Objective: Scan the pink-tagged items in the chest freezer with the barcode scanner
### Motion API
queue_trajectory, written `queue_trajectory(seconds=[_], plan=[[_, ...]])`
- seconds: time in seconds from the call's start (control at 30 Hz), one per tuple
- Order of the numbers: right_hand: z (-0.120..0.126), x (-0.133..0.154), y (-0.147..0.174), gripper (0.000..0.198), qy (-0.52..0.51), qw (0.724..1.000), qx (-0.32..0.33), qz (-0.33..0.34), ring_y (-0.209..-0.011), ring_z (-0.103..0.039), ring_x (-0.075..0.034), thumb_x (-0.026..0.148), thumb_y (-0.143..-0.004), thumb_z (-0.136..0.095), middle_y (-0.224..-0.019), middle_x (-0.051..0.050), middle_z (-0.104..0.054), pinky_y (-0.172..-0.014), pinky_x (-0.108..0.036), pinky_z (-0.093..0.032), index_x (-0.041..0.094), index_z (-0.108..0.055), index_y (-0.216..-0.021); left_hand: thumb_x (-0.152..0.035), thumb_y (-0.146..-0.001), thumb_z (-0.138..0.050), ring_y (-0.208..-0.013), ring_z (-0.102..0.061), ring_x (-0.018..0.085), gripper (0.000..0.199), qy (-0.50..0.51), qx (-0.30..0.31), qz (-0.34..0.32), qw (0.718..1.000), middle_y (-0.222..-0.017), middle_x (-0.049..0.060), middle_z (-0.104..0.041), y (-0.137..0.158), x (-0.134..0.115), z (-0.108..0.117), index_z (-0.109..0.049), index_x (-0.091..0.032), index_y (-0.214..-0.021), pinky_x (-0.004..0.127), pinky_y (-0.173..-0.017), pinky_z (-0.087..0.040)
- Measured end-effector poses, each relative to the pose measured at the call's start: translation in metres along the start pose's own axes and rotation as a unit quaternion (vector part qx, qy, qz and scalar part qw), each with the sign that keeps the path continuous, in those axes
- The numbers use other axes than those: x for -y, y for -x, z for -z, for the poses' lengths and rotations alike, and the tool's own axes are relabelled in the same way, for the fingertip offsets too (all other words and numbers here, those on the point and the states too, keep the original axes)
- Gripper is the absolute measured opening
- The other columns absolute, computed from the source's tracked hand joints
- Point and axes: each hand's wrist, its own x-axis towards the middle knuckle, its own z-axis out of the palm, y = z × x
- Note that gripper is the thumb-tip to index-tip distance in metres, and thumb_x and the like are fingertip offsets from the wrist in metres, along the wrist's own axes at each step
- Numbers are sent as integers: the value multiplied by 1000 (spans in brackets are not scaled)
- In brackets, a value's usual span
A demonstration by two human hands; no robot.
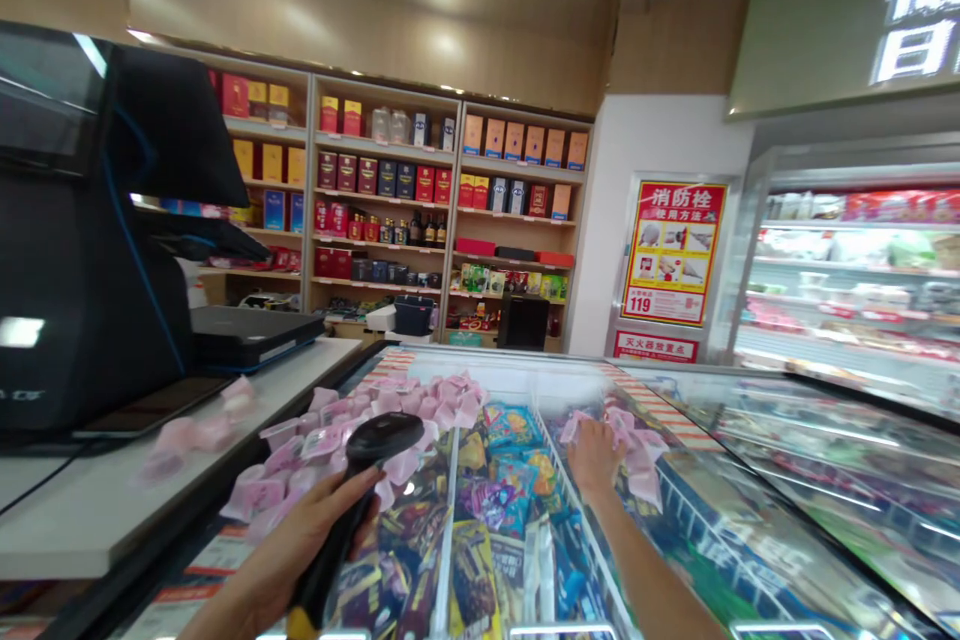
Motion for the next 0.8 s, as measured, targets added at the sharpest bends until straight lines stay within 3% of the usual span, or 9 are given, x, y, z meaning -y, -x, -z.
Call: queue_trajectory(seconds=[0.13, 0.23, 0.33, 0.4, 0.57, 0.7, 0.8], plan=[[5, 43, 2, 50, -82, 993, -27, 83, -109, -33, -25, 12, -60, -46, -117, -10, -44, -89, -40, -19, 17, -44, -110, -43, -59, -61, -40, -46, 7, 29, 3, -12, -7, 1000, -50, -2, -54, -6, 3, 4, -52, -16, -61, 17, -39, -37], [-2, 98, 6, 43, -167, 972, 26, 163, -102, -42, -21, 15, -65, -44, -110, -6, -51, -87, -35, -24, 21, -47, -108, -43, -60, -61, -39, -45, 6, 29, -2, 5, 1, 1000, -51, -2, -54, -9, 4, 4, -52, -16, -61, 16, -39, -36], [-18, 142, 9, 38, -186, 966, 87, 155, -95, -47, -22, 20, -66, -48, -100, -7, -56, -80, -36, -30, 22, -50, -104, -44, -60, -60, -39, -44, 5, 30, -2, 10, 2, 1000, -51, -2, -54, -9, 5, 3, -52, -16, -61, 17, -39, -36], [-29, 156, 9, 36, -173, 970, 109, 130, -92, -49, -24, 20, -63, -53, -96, -8, -57, -77, -36, -32, 21, -53, -99, -45, -60, -60, -38, -42, 6, 31, -11, 13, -8, 1000, -48, -3, -52, -7, 7, 3, -52, -16, -59, 17, -38, -34], [-38, 144, 8, 24, -236, 959, 130, 91, -84, -53, -21, 17, -59, -53, -86, -7, -58, -71, -30, -37, 18, -58, -82, -47, -60, -58, -37, -41, 7, 32, -22, 25, -10, 999, -45, -4, -49, -2, 7, 3, -50, -16, -59, 18, -37, -34], [-25, 122, 11, 27, -392, 911, 97, 84, -74, -54, -15, 14, -59, -48, -80, -3, -60, -67, -24, -40, 17, -55, -85, -44, -62, -58, -38, -42, 6, 30, -17, 41, -8, 999, -49, -4, -51, 6, 2, -2, -49, -16, -63, 18, -38, -33], [-14, 114, 13, 30, -450, 886, 80, 72, -72, -54, -15, 13, -58, -46, -79, -3, -60, -67, -25, -40, 16, -54, -86, -43, -64, -56, -40, -44, 6, 28, -24, 67, -12, 997, -52, -3, -52, 12, -2, -8, -49, -16, -64, 18, -40, -33]])
